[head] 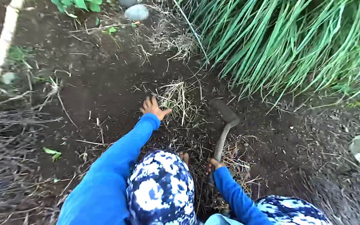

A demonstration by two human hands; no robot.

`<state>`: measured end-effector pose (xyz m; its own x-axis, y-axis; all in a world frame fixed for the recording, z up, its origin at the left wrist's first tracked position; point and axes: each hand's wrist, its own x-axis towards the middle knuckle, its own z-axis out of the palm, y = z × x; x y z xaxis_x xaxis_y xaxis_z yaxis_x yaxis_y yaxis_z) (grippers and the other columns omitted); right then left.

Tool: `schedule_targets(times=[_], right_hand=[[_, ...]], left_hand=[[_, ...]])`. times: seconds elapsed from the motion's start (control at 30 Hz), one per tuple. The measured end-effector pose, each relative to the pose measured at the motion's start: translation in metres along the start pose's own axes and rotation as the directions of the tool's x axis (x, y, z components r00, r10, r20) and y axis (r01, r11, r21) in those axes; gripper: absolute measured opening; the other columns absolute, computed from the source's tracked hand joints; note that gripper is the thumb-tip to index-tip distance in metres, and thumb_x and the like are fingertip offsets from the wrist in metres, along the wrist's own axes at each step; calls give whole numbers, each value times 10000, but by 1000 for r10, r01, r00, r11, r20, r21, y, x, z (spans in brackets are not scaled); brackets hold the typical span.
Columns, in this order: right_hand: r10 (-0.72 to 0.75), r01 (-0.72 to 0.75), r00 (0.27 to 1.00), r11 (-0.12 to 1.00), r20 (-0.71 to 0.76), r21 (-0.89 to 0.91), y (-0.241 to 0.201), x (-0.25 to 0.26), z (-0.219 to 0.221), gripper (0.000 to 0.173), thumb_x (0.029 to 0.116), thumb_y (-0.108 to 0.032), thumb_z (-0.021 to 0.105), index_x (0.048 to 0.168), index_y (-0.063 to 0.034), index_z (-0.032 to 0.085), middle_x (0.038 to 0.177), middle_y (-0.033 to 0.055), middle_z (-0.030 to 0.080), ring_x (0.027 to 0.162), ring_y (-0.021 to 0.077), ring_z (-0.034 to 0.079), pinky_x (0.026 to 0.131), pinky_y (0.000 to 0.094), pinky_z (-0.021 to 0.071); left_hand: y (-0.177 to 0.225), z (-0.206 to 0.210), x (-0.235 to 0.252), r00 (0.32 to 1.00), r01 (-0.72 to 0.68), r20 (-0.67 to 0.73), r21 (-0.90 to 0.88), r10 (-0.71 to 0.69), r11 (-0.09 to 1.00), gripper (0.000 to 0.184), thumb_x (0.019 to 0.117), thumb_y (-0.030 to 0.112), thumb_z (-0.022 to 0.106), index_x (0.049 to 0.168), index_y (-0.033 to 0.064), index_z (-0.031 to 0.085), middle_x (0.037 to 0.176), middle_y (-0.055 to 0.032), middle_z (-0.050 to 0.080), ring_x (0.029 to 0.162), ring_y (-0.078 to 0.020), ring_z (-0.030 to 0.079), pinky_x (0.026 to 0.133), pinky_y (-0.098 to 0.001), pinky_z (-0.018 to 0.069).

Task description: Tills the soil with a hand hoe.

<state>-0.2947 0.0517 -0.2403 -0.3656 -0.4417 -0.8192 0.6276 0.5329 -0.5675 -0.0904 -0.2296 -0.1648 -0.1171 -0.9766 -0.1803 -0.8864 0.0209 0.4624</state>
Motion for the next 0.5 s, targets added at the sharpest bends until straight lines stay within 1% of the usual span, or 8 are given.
schedule_targets(times=[0.1, 0.17, 0.23, 0.27, 0.33, 0.4, 0.47, 0.5], right_hand=[[-12, 4, 997, 996, -82, -93, -4, -8, -1, 101, 1055, -88, 534, 1017, 6, 528, 570, 23, 480, 431, 147, 513, 446, 339, 527], [-1, -9, 994, 995, -110, -95, -4, -7, 3, 101, 1058, -91, 528, 1024, 3, 520, 562, 18, 479, 420, 139, 509, 437, 331, 526], [45, -57, 991, 994, -125, -96, 3, -3, 6, 108, 1068, -106, 519, 1059, 1, 510, 581, 21, 481, 424, 136, 508, 441, 327, 529], [59, -72, 989, 993, -133, -98, 5, 0, 9, 112, 1065, -105, 529, 1068, 6, 516, 595, 31, 491, 431, 142, 512, 445, 334, 534], [66, -79, 988, 992, -143, -94, 8, 6, 13, 118, 1059, -104, 546, 1067, 9, 518, 606, 43, 502, 435, 155, 521, 451, 353, 541], [59, -72, 989, 993, -139, -96, 8, 7, 13, 108, 1056, -109, 540, 1045, -6, 508, 607, 35, 499, 437, 153, 518, 459, 357, 541], [56, -68, 990, 993, -132, -92, 5, 3, 15, 89, 1046, -98, 534, 1005, -23, 511, 587, 19, 491, 425, 142, 510, 453, 349, 541], [57, -67, 991, 994, -122, -82, 4, 1, 15, 87, 1043, -97, 532, 991, -30, 515, 575, 12, 488, 420, 138, 507, 449, 348, 540]], left_hand=[[46, 38, 45, 991, 89, 103, -54, -83, 995, 1254, 732, 729, 795, 1670, 196, 155, 1698, -283, 108, 1539, -551, 134, 1144, -804, 176], [66, 67, 38, 981, -35, 191, 21, 31, 999, 1216, 716, 700, 826, 1657, 215, 229, 1690, -302, 115, 1529, -584, 111, 1130, -834, 168], [64, 101, 14, 938, -232, 294, 137, 184, 963, 1006, 787, 508, 862, 1610, 203, 371, 1673, -315, 166, 1525, -591, 106, 1117, -845, 170], [57, 112, 6, 908, -330, 328, 179, 260, 927, 839, 855, 373, 834, 1573, 186, 442, 1648, -316, 241, 1508, -592, 175, 1093, -840, 224], [40, 108, 2, 853, -468, 362, 214, 375, 858, 502, 982, 190, 683, 1470, 149, 571, 1569, -256, 423, 1445, -508, 384, 1058, -732, 392], [28, 76, 3, 889, -407, 283, 133, 359, 904, 364, 1035, 131, 582, 1393, 80, 631, 1491, -268, 505, 1364, -462, 510, 1042, -641, 473], [21, 20, -1, 979, -190, 78, -7, 190, 982, 381, 1032, 142, 588, 1395, 31, 617, 1470, -299, 506, 1321, -468, 546, 1045, -629, 484], [18, -11, -2, 996, -86, -38, -80, 83, 993, 407, 1017, 157, 609, 1407, 37, 608, 1477, -287, 503, 1308, -454, 559, 1044, -626, 486]])
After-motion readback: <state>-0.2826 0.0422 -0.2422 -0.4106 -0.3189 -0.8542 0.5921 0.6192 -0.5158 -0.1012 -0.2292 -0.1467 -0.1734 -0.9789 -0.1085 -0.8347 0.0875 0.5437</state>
